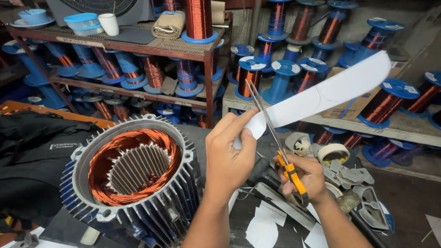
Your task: Cutting and inserting insulation paper into the slots of an electric motor stator
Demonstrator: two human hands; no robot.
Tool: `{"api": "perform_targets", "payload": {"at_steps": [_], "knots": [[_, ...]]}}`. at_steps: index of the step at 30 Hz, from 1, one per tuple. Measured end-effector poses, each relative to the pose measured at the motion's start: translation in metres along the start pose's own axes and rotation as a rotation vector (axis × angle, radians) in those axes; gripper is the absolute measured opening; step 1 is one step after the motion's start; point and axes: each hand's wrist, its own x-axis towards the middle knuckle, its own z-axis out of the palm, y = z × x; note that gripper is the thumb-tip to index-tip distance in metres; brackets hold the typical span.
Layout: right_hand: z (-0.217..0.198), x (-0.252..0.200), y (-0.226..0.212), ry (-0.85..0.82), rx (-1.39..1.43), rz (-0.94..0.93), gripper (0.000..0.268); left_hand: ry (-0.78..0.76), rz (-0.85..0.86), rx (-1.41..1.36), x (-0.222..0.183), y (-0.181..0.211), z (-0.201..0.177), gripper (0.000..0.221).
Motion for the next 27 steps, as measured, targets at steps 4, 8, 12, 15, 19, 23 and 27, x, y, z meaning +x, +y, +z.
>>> {"api": "perform_targets", "payload": {"at_steps": [4, 8, 12, 15, 19, 23, 27], "knots": [[0.002, 0.001, 0.000, -0.005, 0.032, -0.013, 0.070, 0.016, 0.014, 0.018, 0.000, -0.001, 0.000, 0.036], [-0.004, -0.010, 0.006, -0.008, -0.017, -0.016, 0.068, 0.009, 0.032, 0.046, -0.001, -0.007, 0.000, 0.034], [-0.002, -0.054, -0.027, 0.073, -0.107, 0.347, 0.080, -0.210, -0.055, 0.066, -0.007, 0.016, -0.003, 0.033], [0.011, -0.084, -0.051, 0.181, -0.063, 0.304, 0.075, -0.329, 0.001, 0.120, -0.020, 0.026, 0.005, 0.031], [0.028, -0.144, -0.072, 0.372, 0.112, 0.405, 0.076, -0.480, -0.046, 0.106, -0.042, 0.037, 0.020, 0.031], [0.062, -0.205, -0.091, 0.539, 0.128, 0.534, 0.056, -0.643, -0.181, 0.174, -0.087, 0.035, 0.020, 0.038], [0.093, -0.257, -0.100, 0.612, 0.222, 0.642, 0.052, -0.763, -0.305, 0.214, -0.129, 0.021, 0.013, 0.041]]}}
